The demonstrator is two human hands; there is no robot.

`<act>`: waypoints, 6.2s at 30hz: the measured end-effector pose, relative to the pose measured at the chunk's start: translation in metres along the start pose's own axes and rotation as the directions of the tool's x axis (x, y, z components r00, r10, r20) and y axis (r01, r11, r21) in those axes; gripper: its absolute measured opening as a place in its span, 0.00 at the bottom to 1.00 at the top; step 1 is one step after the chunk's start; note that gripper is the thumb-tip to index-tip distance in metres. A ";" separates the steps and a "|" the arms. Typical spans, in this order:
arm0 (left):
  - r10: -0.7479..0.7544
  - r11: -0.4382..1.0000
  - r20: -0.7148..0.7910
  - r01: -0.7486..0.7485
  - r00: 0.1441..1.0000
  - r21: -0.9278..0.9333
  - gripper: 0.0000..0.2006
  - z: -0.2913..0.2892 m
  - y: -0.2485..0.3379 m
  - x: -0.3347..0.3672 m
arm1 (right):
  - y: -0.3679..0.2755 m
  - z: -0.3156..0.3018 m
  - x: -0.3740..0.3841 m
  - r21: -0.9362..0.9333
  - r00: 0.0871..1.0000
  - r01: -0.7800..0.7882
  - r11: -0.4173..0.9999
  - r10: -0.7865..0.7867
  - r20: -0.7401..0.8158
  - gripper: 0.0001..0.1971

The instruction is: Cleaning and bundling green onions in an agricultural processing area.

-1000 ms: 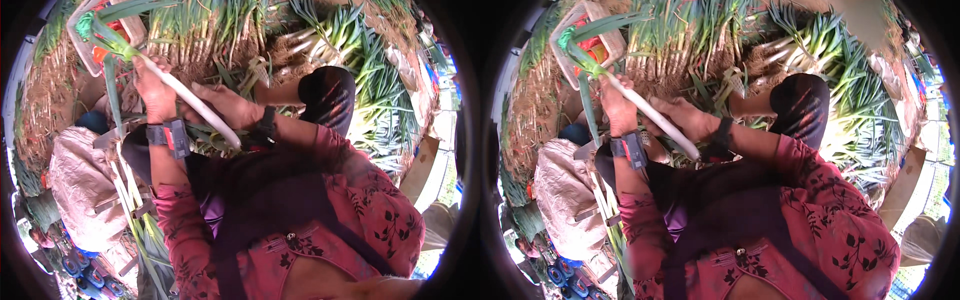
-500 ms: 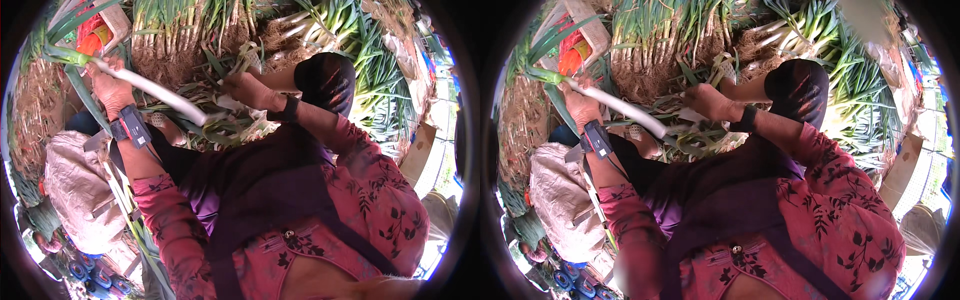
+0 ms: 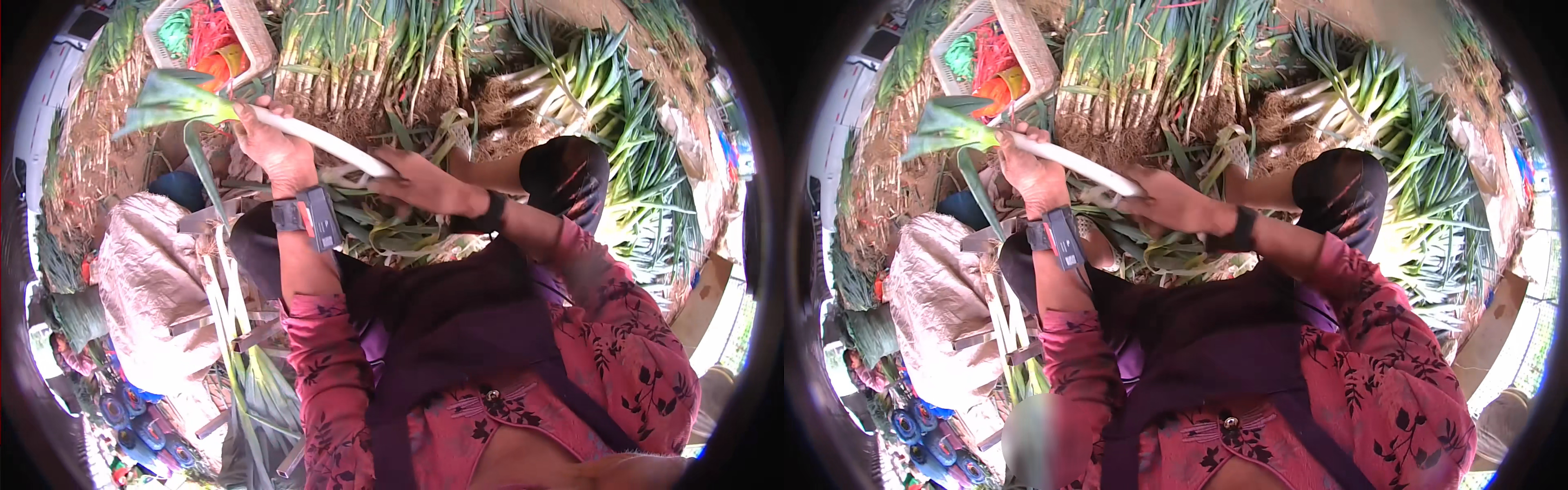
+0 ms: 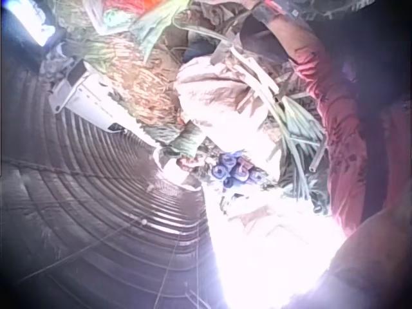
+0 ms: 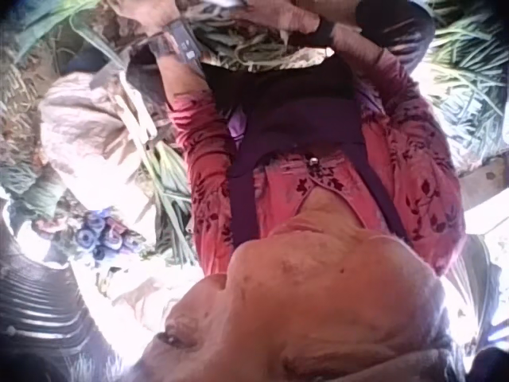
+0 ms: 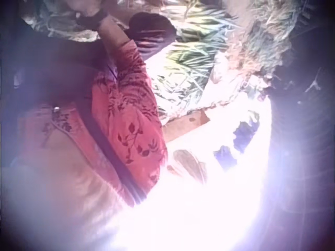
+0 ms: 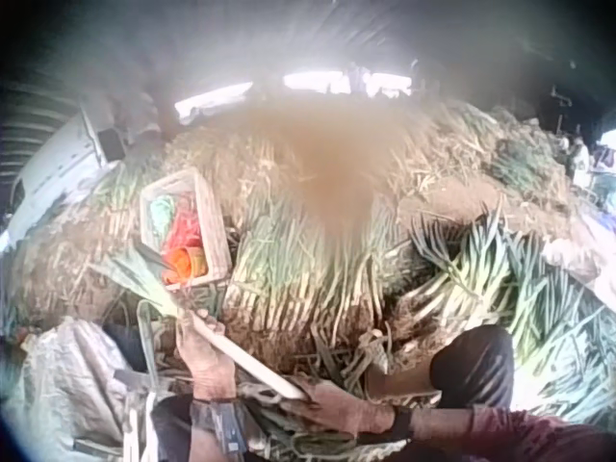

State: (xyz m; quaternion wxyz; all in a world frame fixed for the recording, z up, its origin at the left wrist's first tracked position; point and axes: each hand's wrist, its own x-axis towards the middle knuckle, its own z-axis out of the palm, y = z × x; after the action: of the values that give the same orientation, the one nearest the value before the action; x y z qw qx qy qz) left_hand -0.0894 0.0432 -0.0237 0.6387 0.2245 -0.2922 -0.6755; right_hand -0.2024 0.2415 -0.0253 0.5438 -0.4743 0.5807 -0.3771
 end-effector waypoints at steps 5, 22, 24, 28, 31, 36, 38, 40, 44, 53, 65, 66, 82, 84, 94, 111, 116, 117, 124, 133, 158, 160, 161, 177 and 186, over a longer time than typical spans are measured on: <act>-0.150 0.981 0.036 0.153 0.988 -0.116 0.10 -0.030 0.016 0.028 | 0.048 0.013 -0.086 -0.361 0.914 0.393 0.846 -0.403 0.050 0.13; -0.084 0.809 0.231 0.202 0.969 -0.552 0.09 0.028 0.024 -0.055 | -0.056 -0.021 -0.093 -0.154 0.974 0.146 0.977 -0.169 -0.148 0.17; -0.083 0.801 0.354 0.273 0.932 -0.532 0.10 0.032 0.021 -0.070 | -0.054 -0.010 -0.119 -0.094 0.963 0.112 0.989 -0.132 -0.235 0.16; -0.138 0.866 0.189 0.211 0.972 -0.454 0.09 0.062 0.036 -0.076 | -0.069 0.022 -0.144 -0.090 0.945 0.255 0.963 -0.268 -0.187 0.25; -0.019 0.853 0.296 0.170 0.955 -0.494 0.10 0.055 0.093 -0.062 | -0.083 0.038 -0.143 0.074 0.917 0.388 0.919 -0.393 0.073 0.30; 0.384 0.887 0.295 -0.438 0.875 0.145 0.10 0.018 0.237 -0.062 | -0.048 0.017 -0.098 0.024 0.970 0.213 0.977 -0.214 0.113 0.19; 0.561 -0.263 0.645 -0.627 0.520 0.734 0.09 -0.017 0.299 -0.082 | -0.018 0.006 -0.067 -0.202 0.938 0.347 0.916 -0.340 0.067 0.17; 0.642 -0.425 0.591 -0.414 0.489 0.805 0.12 -0.057 0.373 -0.090 | -0.001 -0.005 -0.043 -0.327 0.952 0.287 0.900 -0.305 -0.005 0.15; 0.712 -0.701 0.519 0.458 0.472 0.546 0.22 -0.138 0.504 -0.128 | 0.028 -0.020 0.011 0.154 0.988 0.041 0.987 -0.017 -0.155 0.13; 0.363 0.890 -0.876 0.161 0.317 0.427 0.23 -0.324 0.414 -0.199 | 0.113 0.009 0.071 0.281 0.974 -0.193 0.940 0.218 -0.062 0.13; -0.169 0.894 0.248 0.042 0.954 0.447 0.25 -0.027 0.131 0.022 | 0.191 0.001 0.160 0.455 0.923 -0.339 0.824 0.385 -0.009 0.12; -0.196 0.905 0.264 0.071 0.944 0.419 0.25 -0.032 0.117 0.033 | 0.200 -0.005 0.173 0.547 0.912 -0.323 0.772 0.408 -0.038 0.12; -0.455 0.799 -0.142 0.473 0.879 0.370 0.15 -0.058 0.090 0.078 | 0.305 -0.121 0.415 0.537 0.603 -0.232 0.811 0.553 -0.575 0.18; -0.436 0.805 -0.149 0.459 0.887 0.376 0.13 -0.063 0.084 0.080 | 0.301 -0.129 0.422 0.728 0.586 -0.162 0.666 0.658 -0.472 0.16; -0.564 0.722 -0.099 0.547 0.820 0.424 0.14 -0.057 0.065 0.079 | 0.205 -0.142 0.427 0.926 0.919 -0.073 0.370 0.386 -0.082 0.20; -0.359 0.770 -0.085 0.346 0.930 0.536 0.17 -0.054 0.056 0.054 | 0.196 0.076 0.200 0.917 0.740 -0.188 0.352 0.665 -0.104 0.13; -0.394 0.717 -0.065 0.350 0.917 0.603 0.18 -0.049 0.039 0.061 | 0.091 0.037 0.127 0.970 0.970 -0.222 -0.100 0.081 0.230 0.08; -0.425 0.721 -0.035 0.361 0.905 0.592 0.18 -0.054 0.036 0.064 | 0.100 0.046 0.116 0.960 0.960 -0.276 -0.056 -0.066 0.272 0.09; -0.559 0.612 0.154 0.279 0.815 0.740 0.20 -0.043 0.005 0.068 | 0.170 0.020 0.114 0.978 0.985 -0.172 -0.117 -0.009 0.172 0.09; -0.550 0.681 0.049 0.413 0.834 0.605 0.23 -0.039 -0.032 0.040 | 0.019 0.072 0.012 0.729 0.998 -0.059 0.682 0.049 0.035 0.08; 0.121 0.992 0.292 -0.103 0.949 -0.076 0.14 -0.017 0.122 -0.035 | -0.051 0.075 -0.017 0.362 0.949 0.114 0.925 -0.210 0.236 0.05; 0.225 0.966 0.278 -0.251 0.934 0.061 0.12 -0.010 0.118 -0.039 | -0.054 0.070 -0.023 0.369 0.954 0.137 0.919 -0.223 0.200 0.06; 0.262 0.939 0.276 -0.310 0.925 0.148 0.12 -0.015 0.117 -0.039 | -0.051 0.070 -0.024 0.322 0.958 0.160 0.933 -0.226 0.179 0.06; 0.061 0.632 0.325 -0.288 0.944 0.719 0.08 0.008 0.122 -0.060 | 0.016 -0.016 0.003 -0.304 0.854 0.458 0.836 -0.508 -0.111 0.27; 0.274 0.630 0.362 -0.451 0.891 0.632 0.21 0.072 0.035 0.003 | 0.059 0.018 0.017 -0.649 0.678 0.244 0.720 -0.605 -0.417 0.19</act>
State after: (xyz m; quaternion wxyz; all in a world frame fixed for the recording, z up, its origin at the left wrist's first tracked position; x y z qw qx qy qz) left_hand -0.1124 0.0477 0.0530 0.5892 0.3057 -0.6377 -0.3908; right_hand -0.1924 0.2421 -0.0885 0.0621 -0.5887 0.6703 -0.4474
